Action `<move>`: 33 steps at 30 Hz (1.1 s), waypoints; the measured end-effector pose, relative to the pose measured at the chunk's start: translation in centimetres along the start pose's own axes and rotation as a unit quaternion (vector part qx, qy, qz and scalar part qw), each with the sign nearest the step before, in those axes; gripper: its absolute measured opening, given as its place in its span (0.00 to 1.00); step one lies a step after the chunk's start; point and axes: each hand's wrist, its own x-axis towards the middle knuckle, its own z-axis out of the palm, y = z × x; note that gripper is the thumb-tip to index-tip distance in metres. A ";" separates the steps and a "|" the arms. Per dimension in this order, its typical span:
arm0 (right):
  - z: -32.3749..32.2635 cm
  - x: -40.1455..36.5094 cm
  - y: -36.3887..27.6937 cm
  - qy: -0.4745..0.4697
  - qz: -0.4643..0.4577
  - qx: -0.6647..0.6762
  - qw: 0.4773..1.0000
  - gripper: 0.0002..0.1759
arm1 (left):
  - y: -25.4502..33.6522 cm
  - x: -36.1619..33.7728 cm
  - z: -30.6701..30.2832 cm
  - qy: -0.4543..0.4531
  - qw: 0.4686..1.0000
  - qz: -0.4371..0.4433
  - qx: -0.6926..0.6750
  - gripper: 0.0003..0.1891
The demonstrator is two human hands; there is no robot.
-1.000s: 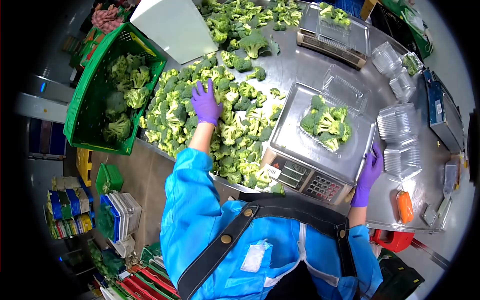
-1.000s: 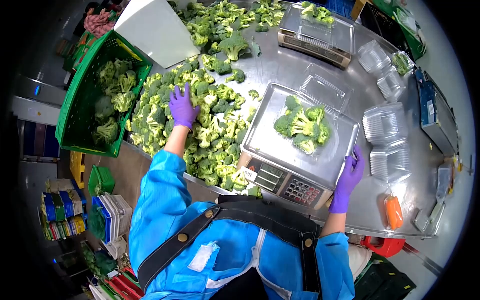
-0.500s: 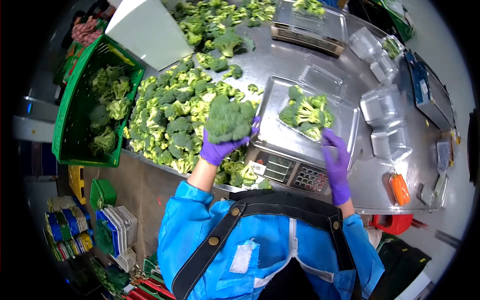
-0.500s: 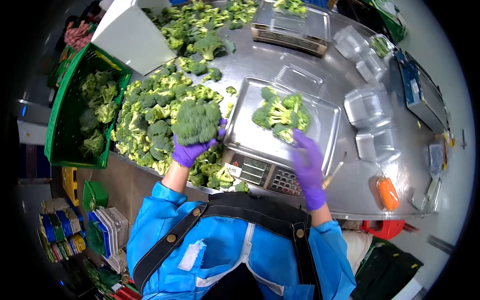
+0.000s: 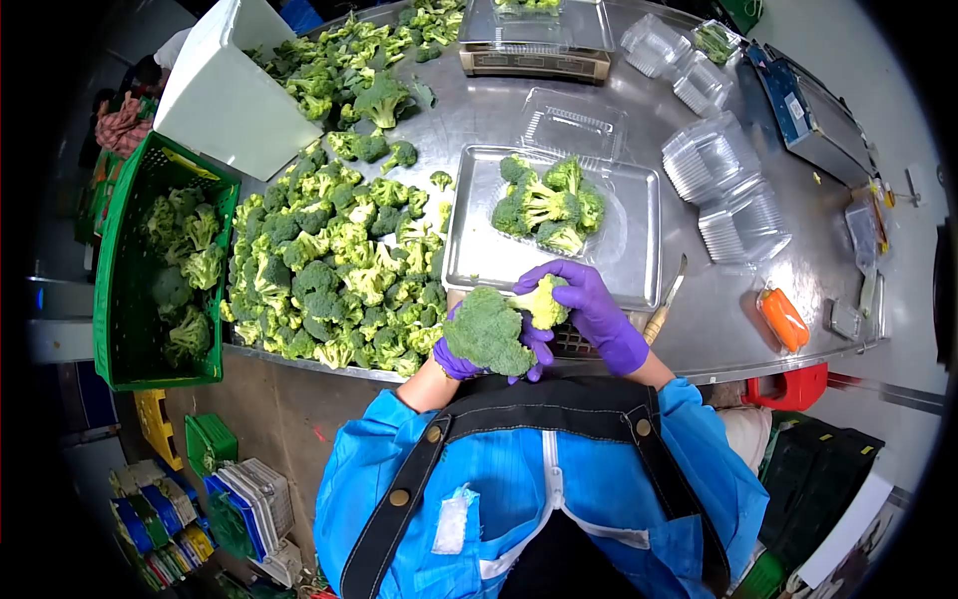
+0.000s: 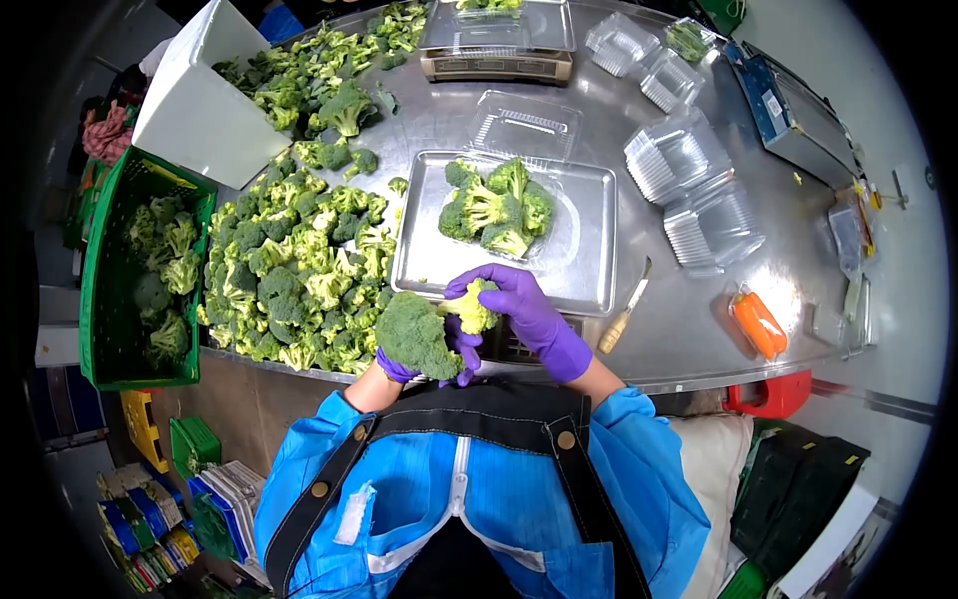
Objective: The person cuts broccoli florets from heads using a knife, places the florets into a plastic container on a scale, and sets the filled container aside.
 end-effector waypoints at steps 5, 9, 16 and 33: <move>1.9 1.2 -0.5 0.026 -0.078 0.048 0.995 0.24 | -0.1 0.4 -0.1 -0.103 0.981 0.160 0.046 0.26; 2.0 0.9 -0.3 0.054 -0.065 0.089 0.992 0.21 | -0.7 0.7 1.9 0.017 0.979 0.175 -0.104 0.12; 2.1 0.4 -1.5 0.104 -0.119 0.073 0.985 0.21 | -0.6 0.8 2.6 0.064 0.984 0.165 0.023 0.10; -5.9 -3.3 -8.5 0.080 -0.131 -0.072 0.986 0.18 | -2.1 -8.1 -5.8 -0.033 0.956 0.211 0.200 0.18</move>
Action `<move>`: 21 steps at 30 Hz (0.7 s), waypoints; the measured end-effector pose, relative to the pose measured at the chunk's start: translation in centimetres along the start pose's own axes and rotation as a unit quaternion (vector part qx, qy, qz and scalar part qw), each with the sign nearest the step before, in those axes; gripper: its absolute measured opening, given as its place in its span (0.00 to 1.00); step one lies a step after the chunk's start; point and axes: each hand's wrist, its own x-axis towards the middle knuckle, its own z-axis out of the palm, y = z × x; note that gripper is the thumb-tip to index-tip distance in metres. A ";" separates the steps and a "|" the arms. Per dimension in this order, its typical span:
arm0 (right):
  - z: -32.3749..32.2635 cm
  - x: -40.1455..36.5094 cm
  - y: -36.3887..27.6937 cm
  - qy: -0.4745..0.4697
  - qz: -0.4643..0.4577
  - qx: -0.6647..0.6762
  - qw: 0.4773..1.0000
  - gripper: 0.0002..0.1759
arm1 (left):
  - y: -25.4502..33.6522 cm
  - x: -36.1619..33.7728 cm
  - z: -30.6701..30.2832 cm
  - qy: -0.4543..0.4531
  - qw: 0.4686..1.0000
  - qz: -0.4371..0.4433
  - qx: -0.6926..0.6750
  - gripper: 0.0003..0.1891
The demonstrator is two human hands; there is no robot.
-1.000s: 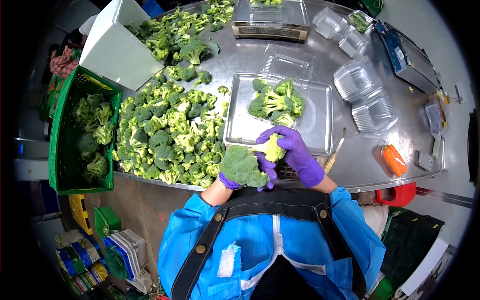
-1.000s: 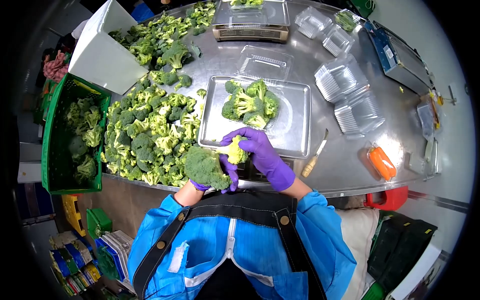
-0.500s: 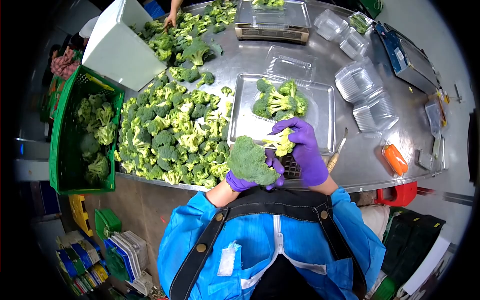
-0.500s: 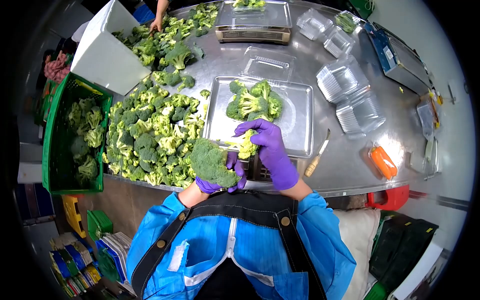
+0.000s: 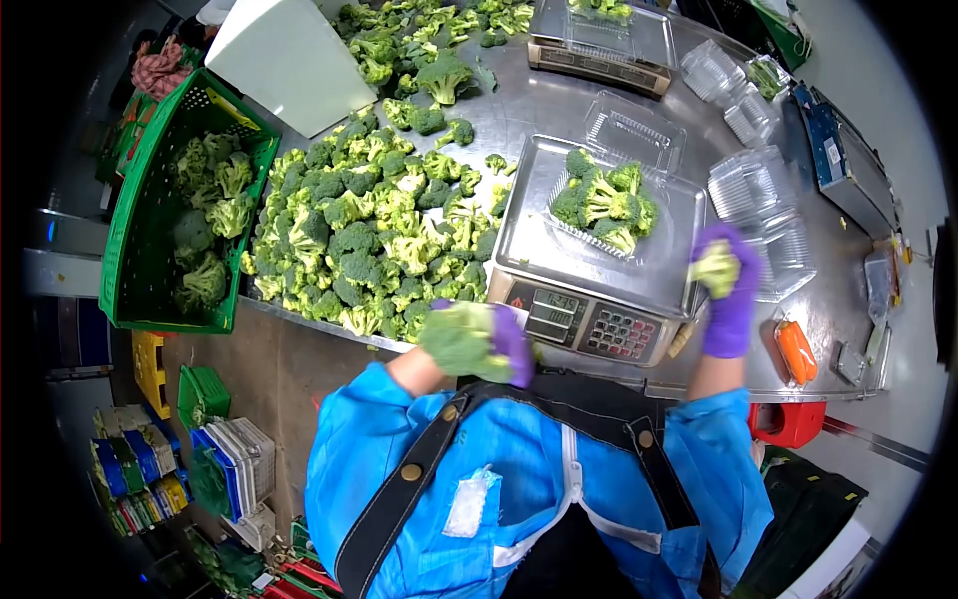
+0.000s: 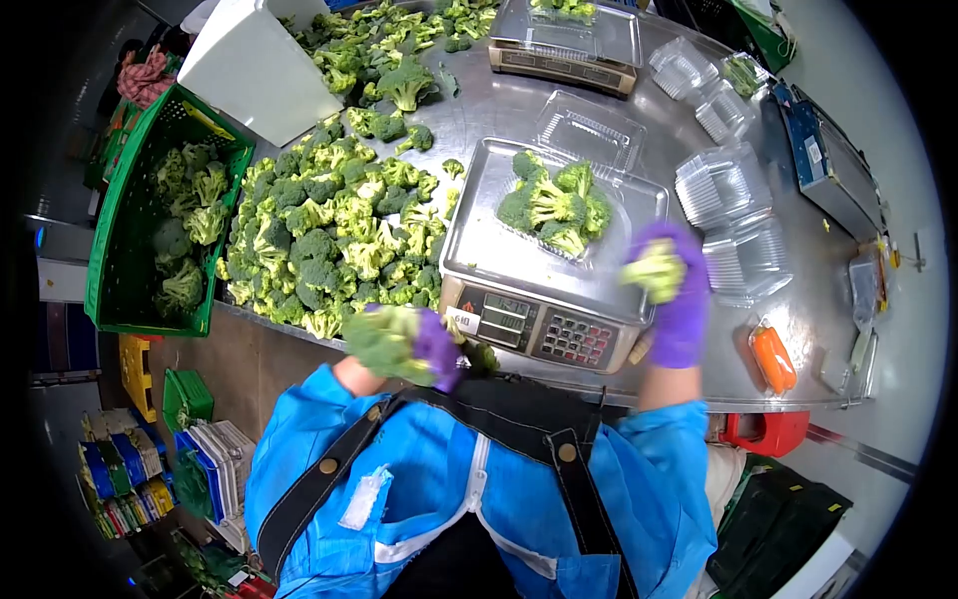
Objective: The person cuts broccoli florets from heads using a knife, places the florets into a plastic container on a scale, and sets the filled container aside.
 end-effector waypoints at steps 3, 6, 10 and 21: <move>-4.7 0.4 -3.8 0.153 -0.061 -0.064 0.984 0.20 | 5.5 -3.3 -1.9 0.200 0.964 -0.164 0.067 0.22; -0.7 3.1 -1.5 0.228 -0.163 -0.310 0.909 0.19 | 8.9 0.9 1.5 0.302 0.937 -0.070 -0.161 0.24; 0.9 5.5 4.4 0.159 -0.226 -0.614 0.739 0.22 | 6.4 0.4 -0.9 0.444 0.884 -0.138 -0.053 0.24; 2.8 5.6 5.2 -0.018 -0.121 -0.650 0.750 0.37 | 5.1 1.3 -2.7 0.280 0.317 -0.160 0.892 0.23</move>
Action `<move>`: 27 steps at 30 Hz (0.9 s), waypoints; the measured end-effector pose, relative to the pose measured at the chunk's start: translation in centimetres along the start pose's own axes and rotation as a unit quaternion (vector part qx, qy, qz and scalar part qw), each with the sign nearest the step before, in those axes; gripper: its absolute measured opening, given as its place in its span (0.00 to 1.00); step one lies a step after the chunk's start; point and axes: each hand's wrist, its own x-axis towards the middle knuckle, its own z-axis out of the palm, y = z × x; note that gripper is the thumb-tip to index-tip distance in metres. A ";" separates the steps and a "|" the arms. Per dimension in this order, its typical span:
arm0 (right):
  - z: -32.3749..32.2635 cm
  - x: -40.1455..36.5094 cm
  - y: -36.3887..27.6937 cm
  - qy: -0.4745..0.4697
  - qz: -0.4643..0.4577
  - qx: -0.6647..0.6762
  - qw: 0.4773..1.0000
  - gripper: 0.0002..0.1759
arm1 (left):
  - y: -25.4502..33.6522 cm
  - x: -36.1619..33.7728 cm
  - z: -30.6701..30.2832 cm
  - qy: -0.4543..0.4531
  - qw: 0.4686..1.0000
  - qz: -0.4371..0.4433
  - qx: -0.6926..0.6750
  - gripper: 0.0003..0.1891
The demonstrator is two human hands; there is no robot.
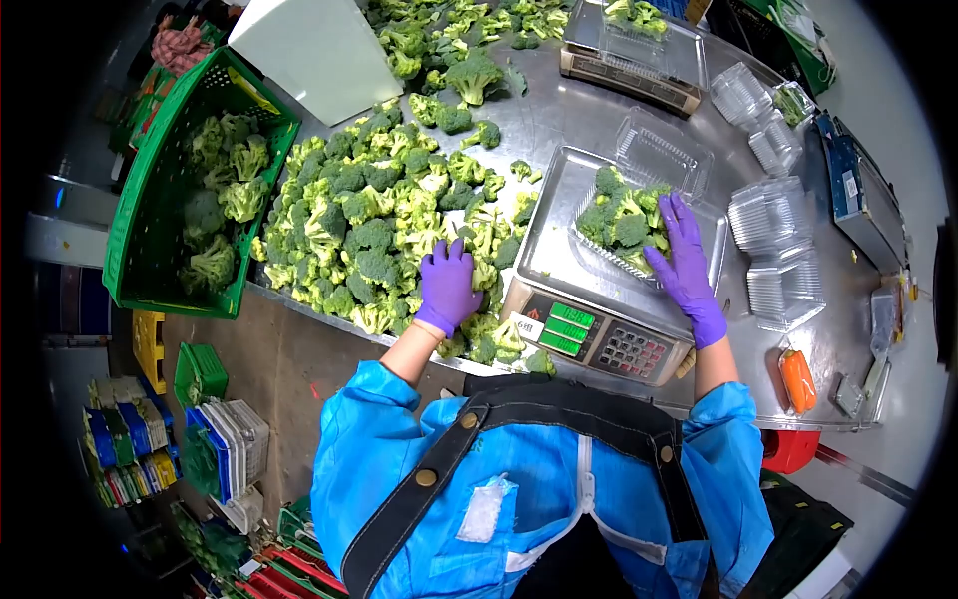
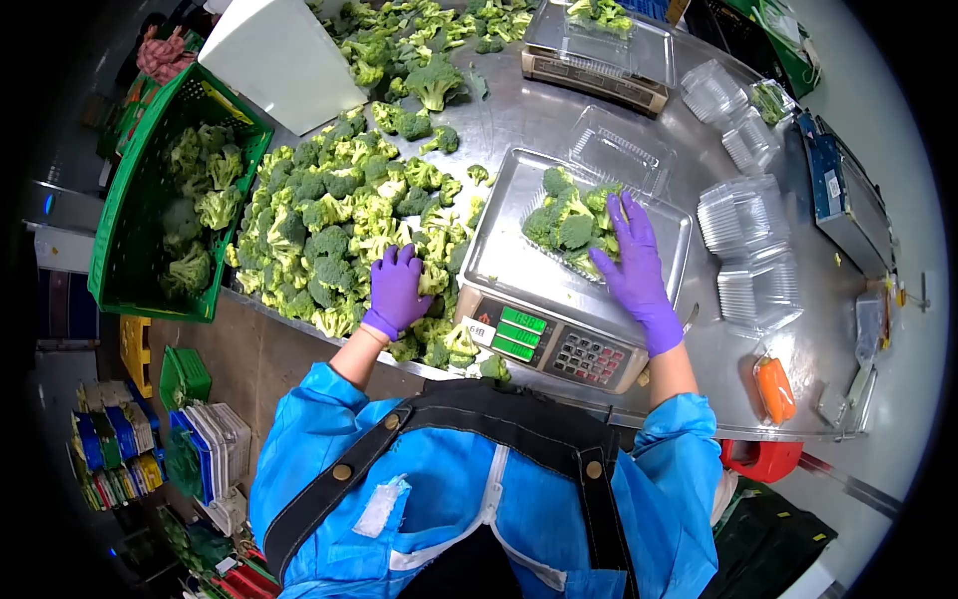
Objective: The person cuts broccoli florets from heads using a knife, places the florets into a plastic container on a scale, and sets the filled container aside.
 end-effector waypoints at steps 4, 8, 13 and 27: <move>0.2 -0.5 1.0 0.137 0.046 0.148 0.978 0.37 | -2.4 6.5 -2.0 -0.134 0.975 -0.058 -0.170 0.23; -0.1 -2.0 0.3 0.211 0.101 0.140 0.962 0.35 | -5.7 13.7 6.1 -0.048 0.992 -0.061 -0.102 0.25; 0.0 -3.4 0.2 0.258 0.145 0.261 0.919 0.32 | -7.5 16.3 11.0 -0.063 0.985 -0.095 -0.129 0.28; 1.7 -3.7 -3.9 0.284 0.087 0.276 0.914 0.26 | 1.6 10.7 -2.6 -0.131 0.149 -0.189 -0.962 0.27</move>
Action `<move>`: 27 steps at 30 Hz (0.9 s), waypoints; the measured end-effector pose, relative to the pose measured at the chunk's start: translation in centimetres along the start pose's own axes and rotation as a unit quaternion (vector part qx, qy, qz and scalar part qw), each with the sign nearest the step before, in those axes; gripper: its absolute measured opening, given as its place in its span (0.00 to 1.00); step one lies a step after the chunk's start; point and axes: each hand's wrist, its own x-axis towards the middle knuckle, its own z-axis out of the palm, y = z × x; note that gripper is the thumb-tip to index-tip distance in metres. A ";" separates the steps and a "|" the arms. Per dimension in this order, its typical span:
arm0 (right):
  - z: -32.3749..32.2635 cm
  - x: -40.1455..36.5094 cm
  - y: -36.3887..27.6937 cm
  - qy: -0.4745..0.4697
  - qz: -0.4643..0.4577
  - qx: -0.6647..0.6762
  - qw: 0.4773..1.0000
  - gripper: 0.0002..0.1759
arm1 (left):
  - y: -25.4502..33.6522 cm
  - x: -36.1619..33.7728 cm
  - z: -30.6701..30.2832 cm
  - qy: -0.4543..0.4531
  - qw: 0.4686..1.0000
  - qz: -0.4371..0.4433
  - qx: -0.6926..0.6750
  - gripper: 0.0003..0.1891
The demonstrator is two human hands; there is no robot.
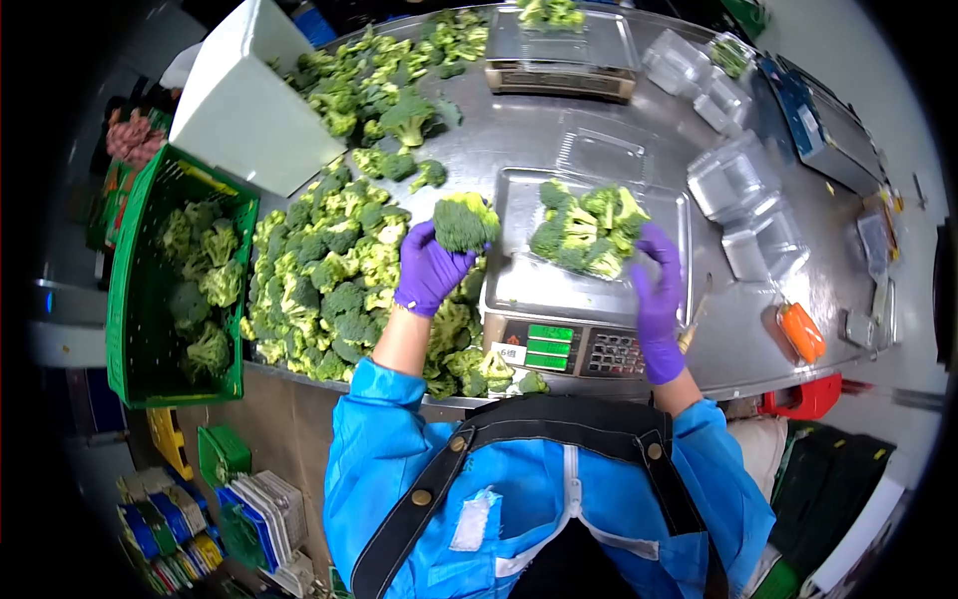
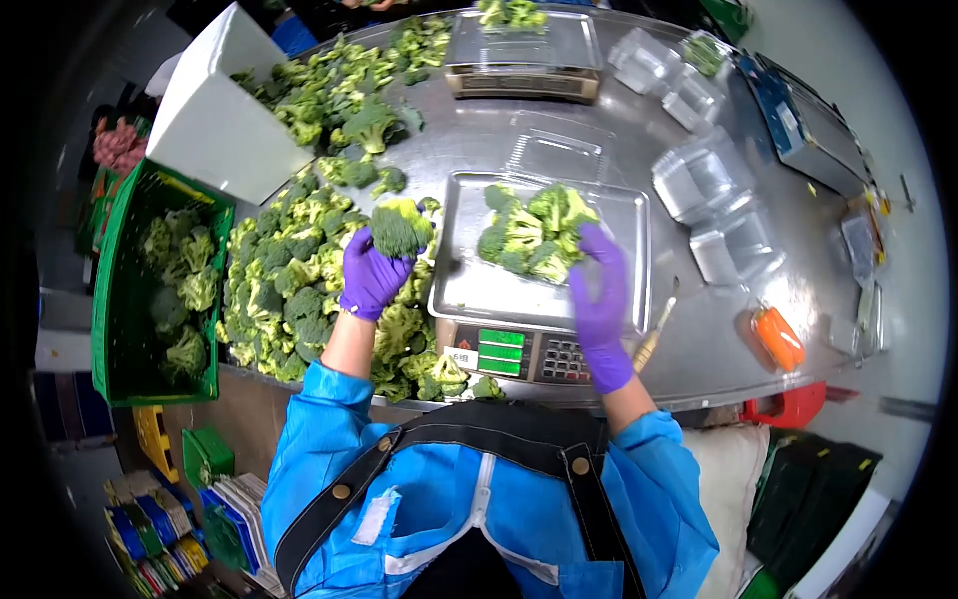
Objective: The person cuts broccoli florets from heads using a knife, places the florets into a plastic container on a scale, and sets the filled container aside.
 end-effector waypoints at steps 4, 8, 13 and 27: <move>1.8 -1.6 -2.8 -0.170 -0.109 -0.089 0.975 0.40 | -5.4 -1.2 -0.1 -0.105 0.973 -0.170 0.112 0.27; 1.3 -2.7 -1.2 -0.153 -0.078 -0.066 0.983 0.41 | -9.3 -1.8 3.8 -0.087 0.951 -0.195 0.225 0.29; -0.6 -2.7 -1.0 -0.114 0.055 0.027 0.992 0.35 | -9.7 -2.4 5.5 -0.179 0.847 -0.042 0.500 0.44; -13.9 -12.5 15.5 -0.013 0.256 -0.522 0.814 0.30 | -12.1 -5.8 3.0 -0.120 0.871 -0.013 0.476 0.31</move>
